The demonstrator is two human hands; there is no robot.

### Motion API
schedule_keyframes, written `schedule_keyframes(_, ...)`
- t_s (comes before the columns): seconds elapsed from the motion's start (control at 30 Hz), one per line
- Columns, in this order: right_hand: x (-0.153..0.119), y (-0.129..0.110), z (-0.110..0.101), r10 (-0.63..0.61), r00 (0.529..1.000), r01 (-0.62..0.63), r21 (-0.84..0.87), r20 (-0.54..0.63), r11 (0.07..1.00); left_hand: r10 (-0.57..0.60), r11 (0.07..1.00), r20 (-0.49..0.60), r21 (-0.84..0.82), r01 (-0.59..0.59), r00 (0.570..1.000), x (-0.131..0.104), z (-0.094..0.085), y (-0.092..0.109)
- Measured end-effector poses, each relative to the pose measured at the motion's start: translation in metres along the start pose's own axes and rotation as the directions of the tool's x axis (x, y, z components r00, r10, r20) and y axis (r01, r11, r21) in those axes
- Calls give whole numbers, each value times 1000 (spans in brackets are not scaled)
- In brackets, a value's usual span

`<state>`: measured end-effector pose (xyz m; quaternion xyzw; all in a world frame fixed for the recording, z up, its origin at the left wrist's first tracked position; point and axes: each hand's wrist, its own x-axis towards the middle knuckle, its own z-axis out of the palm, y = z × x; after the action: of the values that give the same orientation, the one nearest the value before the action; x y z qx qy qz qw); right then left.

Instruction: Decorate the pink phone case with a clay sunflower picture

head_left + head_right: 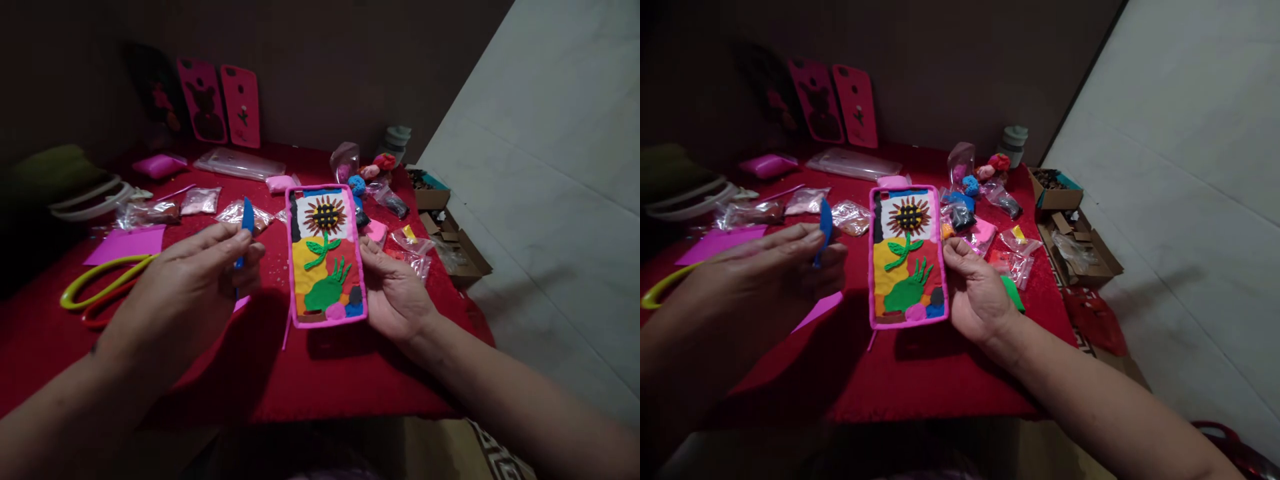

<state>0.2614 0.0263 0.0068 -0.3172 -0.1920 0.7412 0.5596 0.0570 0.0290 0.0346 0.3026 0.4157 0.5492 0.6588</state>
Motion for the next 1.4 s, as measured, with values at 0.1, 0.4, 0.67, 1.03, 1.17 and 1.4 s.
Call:
schedule_keyframes(0.1, -1, 2, 2, 37, 998, -38, 8, 49, 999, -79, 997, 60, 5, 79, 995, 19, -3, 6)
schedule_keyframes(0.4, 4, 14, 6, 109, 993, -109, 1, 56, 994, -144, 988, 89, -49, 149, 986, 53, -4, 18)
schedule_keyframes(0.67, 19, 18, 12, 103, 993, -102, -10, 59, 995, -86, 993, 162, -66, 98, 983, 59, -2, 22)
schedule_keyframes(1.03, 24, 25, 7, 70, 990, -66, -38, 124, 997, -58, 996, 224, -53, 72, 973, 67, -21, 16)
schedule_keyframes(1.17, 23, 24, 5, 72, 989, -65, -51, 129, 997, -82, 994, 207, -47, 94, 975, 65, -18, 16)
schedule_keyframes(1.4, 25, 25, 5, 55, 989, -55, -4, 135, 998, -129, 987, 136, -81, 141, 982, 62, -13, 16)
